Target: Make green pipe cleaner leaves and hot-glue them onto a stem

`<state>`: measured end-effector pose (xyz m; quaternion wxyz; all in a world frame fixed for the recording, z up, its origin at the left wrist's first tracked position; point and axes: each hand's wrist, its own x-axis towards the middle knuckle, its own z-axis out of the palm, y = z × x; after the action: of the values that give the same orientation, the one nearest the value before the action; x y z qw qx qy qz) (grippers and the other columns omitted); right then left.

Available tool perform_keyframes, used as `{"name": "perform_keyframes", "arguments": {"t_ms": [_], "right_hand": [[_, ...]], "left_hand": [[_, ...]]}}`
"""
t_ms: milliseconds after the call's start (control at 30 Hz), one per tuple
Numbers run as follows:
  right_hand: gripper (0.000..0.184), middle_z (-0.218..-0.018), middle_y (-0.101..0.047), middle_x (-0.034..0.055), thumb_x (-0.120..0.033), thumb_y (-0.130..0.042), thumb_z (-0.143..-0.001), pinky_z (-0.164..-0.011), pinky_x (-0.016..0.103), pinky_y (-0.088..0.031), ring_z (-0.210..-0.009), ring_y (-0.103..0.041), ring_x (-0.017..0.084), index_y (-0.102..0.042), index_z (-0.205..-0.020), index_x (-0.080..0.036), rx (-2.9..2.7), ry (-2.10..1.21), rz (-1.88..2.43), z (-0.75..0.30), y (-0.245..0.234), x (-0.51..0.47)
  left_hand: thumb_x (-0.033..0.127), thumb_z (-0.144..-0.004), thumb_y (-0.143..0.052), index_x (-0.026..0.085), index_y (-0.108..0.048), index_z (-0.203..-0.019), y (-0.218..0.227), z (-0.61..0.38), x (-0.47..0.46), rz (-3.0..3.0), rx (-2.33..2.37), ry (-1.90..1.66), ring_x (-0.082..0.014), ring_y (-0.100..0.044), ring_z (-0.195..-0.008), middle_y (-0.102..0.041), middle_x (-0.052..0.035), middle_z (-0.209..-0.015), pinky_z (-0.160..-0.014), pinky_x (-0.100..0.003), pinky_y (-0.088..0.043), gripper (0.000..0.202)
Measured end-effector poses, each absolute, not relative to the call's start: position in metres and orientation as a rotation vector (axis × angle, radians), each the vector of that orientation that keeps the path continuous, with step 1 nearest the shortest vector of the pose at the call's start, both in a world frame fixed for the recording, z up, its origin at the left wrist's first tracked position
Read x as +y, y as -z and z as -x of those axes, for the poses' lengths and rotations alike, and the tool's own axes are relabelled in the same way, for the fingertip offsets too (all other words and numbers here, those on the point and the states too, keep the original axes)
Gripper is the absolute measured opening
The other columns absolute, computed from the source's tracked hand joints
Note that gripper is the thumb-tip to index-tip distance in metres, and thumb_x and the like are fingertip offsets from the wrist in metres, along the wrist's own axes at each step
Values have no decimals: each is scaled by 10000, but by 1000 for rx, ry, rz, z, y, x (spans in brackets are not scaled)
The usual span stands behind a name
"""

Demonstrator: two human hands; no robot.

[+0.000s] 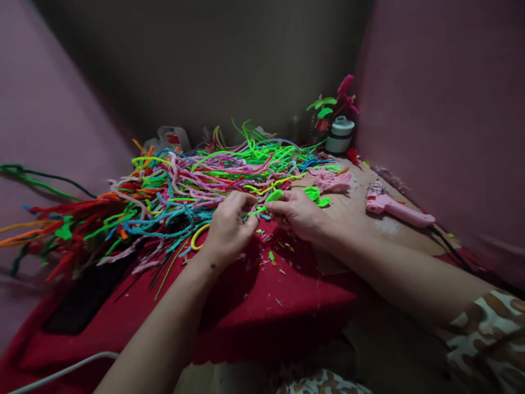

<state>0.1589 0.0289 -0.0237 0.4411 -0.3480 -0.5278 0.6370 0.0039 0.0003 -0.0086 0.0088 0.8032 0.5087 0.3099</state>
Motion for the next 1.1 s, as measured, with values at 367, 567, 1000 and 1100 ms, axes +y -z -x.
{"name": "perform_keyframes", "arguments": {"t_ms": [367,567,1000,1100], "right_hand": [[122,-578,-491,-24,-216,-527,-713,-525,218,-323,-560,-411,86,-530,-613,-146,-1658,-1099,921,-160,29,33],[103,-607,-505,-13,-203,-510,-738,-553,231,-343,-589,-429,100,-555,-668,-142,-1733,-926,906,-161,34,35],[224,-638,-499,-15,-288,-531,-806,-617,232,-365,-633,-445,97,-551,-625,-157,-1707,-985,761,-162,20,21],[286,-544,-441,-31,-273,-537,-803,-561,229,-336,-553,-398,85,-505,-542,-159,-1624,-1006,816,-162,16,19]], "left_hand": [[298,-811,-493,170,-665,-685,5,-7,-3,-2428,1640,-765,-139,-529,-615,-656,-25,-643,-651,-270,-374,249],[330,-765,-559,179,-680,-779,8,-5,-4,-2191,1632,-885,-142,-561,-650,-676,-14,-705,-636,-248,-402,194],[240,-716,-586,149,-549,-559,-10,-14,-8,-1486,1373,-839,-71,-429,-358,-555,23,-453,-372,-198,-310,186],[253,-701,-611,153,-546,-606,-4,-10,-6,-1247,1212,-835,-68,-422,-331,-561,21,-459,-324,-184,-255,152]]}}
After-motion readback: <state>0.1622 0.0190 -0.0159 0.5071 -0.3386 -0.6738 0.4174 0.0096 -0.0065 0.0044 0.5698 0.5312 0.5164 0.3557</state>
